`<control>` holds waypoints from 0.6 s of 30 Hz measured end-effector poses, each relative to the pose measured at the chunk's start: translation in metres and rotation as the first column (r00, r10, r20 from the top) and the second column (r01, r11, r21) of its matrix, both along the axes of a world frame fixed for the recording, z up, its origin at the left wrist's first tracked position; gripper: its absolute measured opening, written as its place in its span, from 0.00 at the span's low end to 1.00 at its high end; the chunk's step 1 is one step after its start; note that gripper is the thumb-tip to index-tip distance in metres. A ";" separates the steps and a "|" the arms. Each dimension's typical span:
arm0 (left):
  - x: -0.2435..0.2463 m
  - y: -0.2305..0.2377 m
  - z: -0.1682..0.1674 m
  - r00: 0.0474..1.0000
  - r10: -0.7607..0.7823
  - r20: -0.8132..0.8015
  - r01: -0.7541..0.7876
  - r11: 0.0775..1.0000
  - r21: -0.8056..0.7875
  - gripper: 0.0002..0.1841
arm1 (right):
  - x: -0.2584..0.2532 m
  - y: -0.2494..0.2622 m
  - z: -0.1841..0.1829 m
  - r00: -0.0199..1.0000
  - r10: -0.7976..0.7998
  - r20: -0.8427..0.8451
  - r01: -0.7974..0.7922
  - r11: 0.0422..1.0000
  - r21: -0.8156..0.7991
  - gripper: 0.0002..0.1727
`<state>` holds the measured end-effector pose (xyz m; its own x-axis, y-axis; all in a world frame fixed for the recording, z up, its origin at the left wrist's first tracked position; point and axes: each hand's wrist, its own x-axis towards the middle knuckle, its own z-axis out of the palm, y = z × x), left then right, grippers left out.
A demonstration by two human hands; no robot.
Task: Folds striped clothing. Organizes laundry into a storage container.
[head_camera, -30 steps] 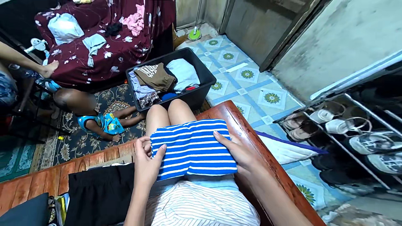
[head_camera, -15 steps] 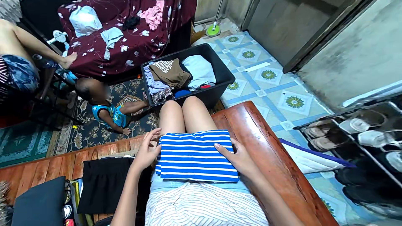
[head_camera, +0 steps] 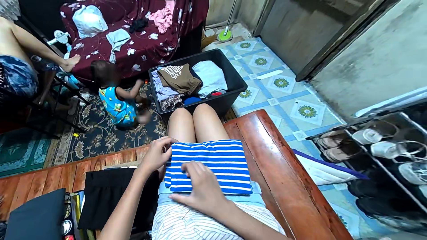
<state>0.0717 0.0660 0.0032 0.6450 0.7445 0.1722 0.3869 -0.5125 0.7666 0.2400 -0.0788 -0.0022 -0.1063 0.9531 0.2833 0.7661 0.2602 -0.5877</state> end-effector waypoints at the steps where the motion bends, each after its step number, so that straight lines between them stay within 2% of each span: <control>1: 0.000 -0.004 0.001 0.999 0.011 -0.037 -0.007 0.994 0.113 0.12 | -0.005 0.004 -0.009 0.999 0.027 0.031 -0.026 0.999 -0.035 0.38; 4: -0.007 -0.005 -0.015 0.997 0.052 -0.064 -0.020 0.902 0.431 0.12 | -0.005 0.007 -0.020 0.990 0.115 0.084 -0.112 0.993 -0.045 0.24; 6: -0.012 -0.006 -0.031 0.991 0.123 -0.044 -0.082 0.850 0.520 0.12 | -0.006 0.003 -0.022 0.977 0.193 0.088 -0.192 0.981 -0.013 0.19; 11: -0.005 -0.014 -0.062 0.950 0.311 0.015 -0.270 0.799 0.537 0.14 | -0.007 0.004 -0.026 0.958 0.278 0.066 -0.282 0.957 0.065 0.19; 15: 0.002 -0.019 -0.063 0.941 0.339 0.011 -0.290 0.789 0.542 0.15 | -0.010 0.004 -0.026 0.968 0.253 0.011 -0.252 0.961 0.116 0.22; 18: 0.003 -0.021 -0.055 0.925 0.379 -0.044 -0.311 0.815 0.488 0.16 | -0.015 0.005 -0.025 0.975 0.222 -0.020 -0.216 0.963 0.164 0.22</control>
